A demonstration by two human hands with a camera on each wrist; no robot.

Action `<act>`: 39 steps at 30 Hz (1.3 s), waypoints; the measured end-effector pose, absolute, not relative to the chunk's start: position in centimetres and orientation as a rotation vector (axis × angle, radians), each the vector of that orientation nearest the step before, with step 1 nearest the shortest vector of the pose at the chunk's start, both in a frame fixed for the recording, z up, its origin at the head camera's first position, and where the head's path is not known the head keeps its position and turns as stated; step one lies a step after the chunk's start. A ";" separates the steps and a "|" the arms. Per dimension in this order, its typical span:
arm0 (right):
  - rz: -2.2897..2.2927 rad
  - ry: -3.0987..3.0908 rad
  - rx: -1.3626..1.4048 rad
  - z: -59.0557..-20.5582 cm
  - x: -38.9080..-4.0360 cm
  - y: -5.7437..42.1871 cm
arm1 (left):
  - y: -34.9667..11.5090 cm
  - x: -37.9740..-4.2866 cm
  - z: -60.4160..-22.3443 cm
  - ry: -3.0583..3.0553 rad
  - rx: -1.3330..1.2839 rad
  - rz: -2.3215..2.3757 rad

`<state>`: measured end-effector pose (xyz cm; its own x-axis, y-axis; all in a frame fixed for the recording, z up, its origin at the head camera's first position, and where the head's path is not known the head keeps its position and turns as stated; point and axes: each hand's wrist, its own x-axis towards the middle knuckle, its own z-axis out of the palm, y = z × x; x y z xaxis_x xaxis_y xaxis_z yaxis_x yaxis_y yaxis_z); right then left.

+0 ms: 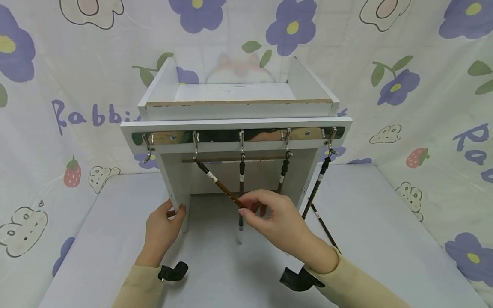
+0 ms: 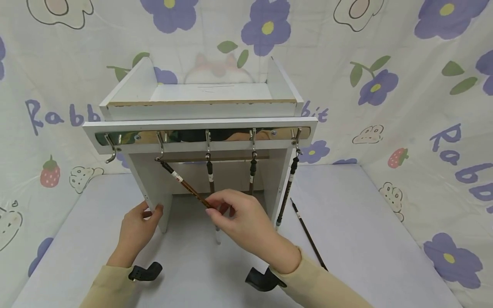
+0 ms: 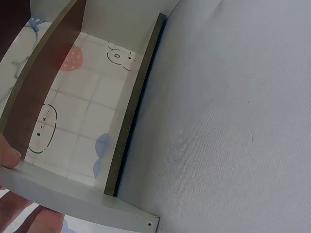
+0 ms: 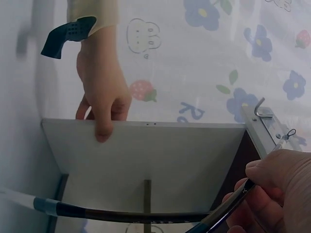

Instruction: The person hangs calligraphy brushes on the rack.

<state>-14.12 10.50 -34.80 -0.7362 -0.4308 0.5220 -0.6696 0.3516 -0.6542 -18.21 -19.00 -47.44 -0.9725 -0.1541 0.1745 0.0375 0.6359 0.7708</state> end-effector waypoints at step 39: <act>1.506 -2.550 0.995 -35.2 -14.6 10.1 | -18.9 -18.2 -47.3 -2.640 0.110 -1.256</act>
